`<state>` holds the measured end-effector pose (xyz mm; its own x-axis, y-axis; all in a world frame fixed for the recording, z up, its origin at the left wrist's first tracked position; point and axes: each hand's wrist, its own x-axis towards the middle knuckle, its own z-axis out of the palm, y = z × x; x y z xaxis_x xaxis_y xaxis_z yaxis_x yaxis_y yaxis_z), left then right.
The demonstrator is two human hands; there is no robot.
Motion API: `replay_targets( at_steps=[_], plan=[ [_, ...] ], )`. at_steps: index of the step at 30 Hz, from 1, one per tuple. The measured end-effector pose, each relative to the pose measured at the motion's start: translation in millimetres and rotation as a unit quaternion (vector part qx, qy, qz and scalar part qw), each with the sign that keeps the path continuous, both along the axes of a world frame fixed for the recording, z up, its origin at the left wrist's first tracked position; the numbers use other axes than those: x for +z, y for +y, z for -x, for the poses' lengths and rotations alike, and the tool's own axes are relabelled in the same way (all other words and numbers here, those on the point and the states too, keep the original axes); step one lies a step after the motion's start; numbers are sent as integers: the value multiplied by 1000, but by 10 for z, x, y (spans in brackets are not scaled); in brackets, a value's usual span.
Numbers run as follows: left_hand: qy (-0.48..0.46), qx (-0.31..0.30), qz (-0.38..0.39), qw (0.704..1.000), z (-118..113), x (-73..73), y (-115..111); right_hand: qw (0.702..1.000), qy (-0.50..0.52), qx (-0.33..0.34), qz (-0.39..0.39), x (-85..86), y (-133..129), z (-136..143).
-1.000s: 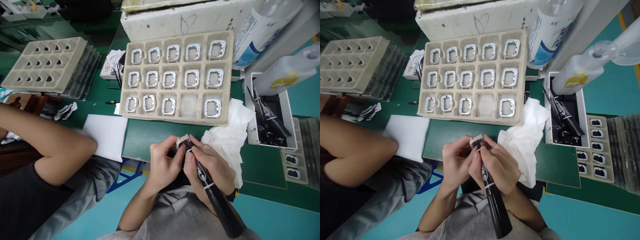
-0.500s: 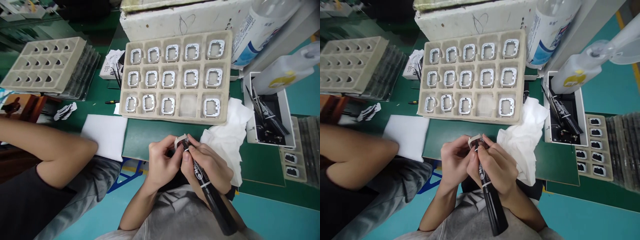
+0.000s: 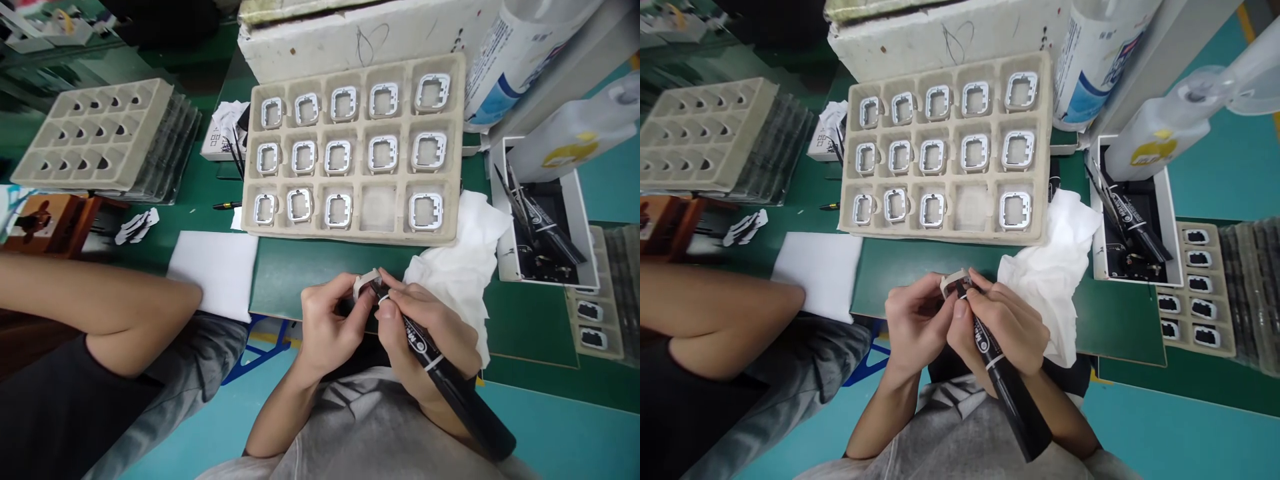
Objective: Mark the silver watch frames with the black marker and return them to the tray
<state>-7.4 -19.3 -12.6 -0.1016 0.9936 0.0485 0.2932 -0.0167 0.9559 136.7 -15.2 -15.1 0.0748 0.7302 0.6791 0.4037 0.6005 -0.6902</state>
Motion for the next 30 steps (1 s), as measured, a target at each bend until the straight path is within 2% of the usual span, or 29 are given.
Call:
replay_targets(
  at_steps=[4,8,13,18,23,30],
  plan=[
    [-37,2,5,999,-30,27,24,1000,13,0,6,26,-8,-36],
    [-119,-2,35,992,-48,80,45,998,41,40,37,51,-25,-76],
    [-158,-22,59,985,-1,86,51,998,32,26,56,74,-49,-86],
    [-127,-18,48,991,-6,74,67,999,14,18,29,57,-37,-53],
    [-90,2,28,996,-46,73,54,999,34,-1,39,45,-60,5],
    [-27,-9,-1,1000,-28,31,4,999,32,0,42,27,-72,-24]
  ],
)
